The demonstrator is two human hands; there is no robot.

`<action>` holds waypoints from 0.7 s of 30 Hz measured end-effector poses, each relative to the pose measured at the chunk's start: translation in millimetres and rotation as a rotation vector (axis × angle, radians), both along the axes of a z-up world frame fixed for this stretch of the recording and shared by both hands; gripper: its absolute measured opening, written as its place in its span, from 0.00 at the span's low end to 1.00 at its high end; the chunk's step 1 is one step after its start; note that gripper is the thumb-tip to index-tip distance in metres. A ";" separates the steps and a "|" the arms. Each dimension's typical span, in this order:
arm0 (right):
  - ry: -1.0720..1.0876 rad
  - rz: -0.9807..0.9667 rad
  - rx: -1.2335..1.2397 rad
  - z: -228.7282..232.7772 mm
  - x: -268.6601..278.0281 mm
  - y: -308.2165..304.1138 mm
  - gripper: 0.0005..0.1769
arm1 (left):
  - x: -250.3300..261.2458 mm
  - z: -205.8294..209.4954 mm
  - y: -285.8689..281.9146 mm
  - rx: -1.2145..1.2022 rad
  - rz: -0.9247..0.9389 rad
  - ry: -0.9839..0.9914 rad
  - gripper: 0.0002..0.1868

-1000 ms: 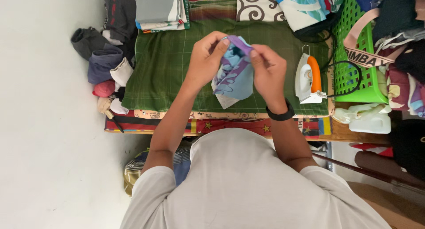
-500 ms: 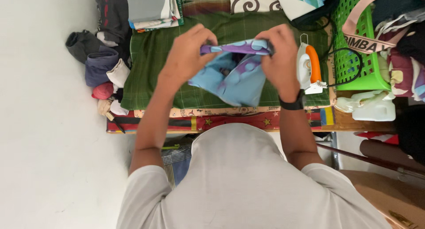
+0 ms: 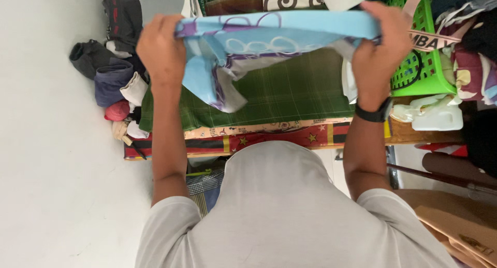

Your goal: The person irons two pieces of fabric on a green mat-covered table. They smooth and fold each piece, then iron it again before stacking them. The person uses an electric iron and handles the fabric by hand throughout the process.

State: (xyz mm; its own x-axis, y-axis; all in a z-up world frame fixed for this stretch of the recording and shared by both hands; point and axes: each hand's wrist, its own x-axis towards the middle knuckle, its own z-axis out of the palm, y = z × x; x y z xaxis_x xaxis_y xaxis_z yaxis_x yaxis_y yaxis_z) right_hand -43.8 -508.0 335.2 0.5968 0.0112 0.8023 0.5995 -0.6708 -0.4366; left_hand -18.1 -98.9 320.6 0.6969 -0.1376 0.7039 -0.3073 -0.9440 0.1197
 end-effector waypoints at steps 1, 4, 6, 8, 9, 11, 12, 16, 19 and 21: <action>-0.043 -0.021 -0.010 4.1 0.2 -5.8 0.26 | 1.5 -2.1 6.7 0.005 0.011 0.007 0.18; 0.038 0.117 0.127 6.5 2.5 -19.1 0.25 | 7.6 -9.1 22.8 0.045 0.032 0.004 0.17; 0.142 0.186 0.182 5.4 3.8 -29.3 0.23 | 7.8 -14.1 31.7 0.070 0.056 -0.012 0.17; 0.218 0.163 0.144 4.8 4.3 -38.4 0.19 | 8.8 -17.0 41.9 0.087 0.088 -0.043 0.16; 0.201 0.117 0.068 4.5 4.5 -42.7 0.15 | 9.8 -17.9 48.7 0.085 0.104 -0.069 0.16; 0.168 0.026 -0.084 5.1 4.2 -55.1 0.10 | 10.9 -19.9 65.8 0.081 0.137 -0.121 0.15; 0.093 -0.012 -0.166 5.9 5.0 -63.4 0.07 | 9.8 -19.7 76.6 -0.076 0.087 -0.039 0.12; -0.027 -0.112 -0.199 -6.9 11.4 -94.7 0.04 | -5.5 -13.1 92.6 -0.435 -0.054 0.364 0.06; 0.058 -0.110 0.028 -29.9 21.8 -115.9 0.07 | -19.4 9.0 84.9 -0.430 -0.246 0.593 0.16; 0.123 -0.086 0.186 -48.0 28.1 -132.1 0.10 | -22.7 20.8 76.1 -0.410 -0.364 0.678 0.19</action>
State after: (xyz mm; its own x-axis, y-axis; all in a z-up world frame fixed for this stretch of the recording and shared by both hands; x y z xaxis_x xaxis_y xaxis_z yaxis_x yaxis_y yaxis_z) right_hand -15.7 -640.1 287.2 0.6823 -0.1853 0.7072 0.4787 -0.6179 -0.6238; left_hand -40.9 -22.9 341.4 0.9455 -0.2603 0.1956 -0.3209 -0.6436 0.6949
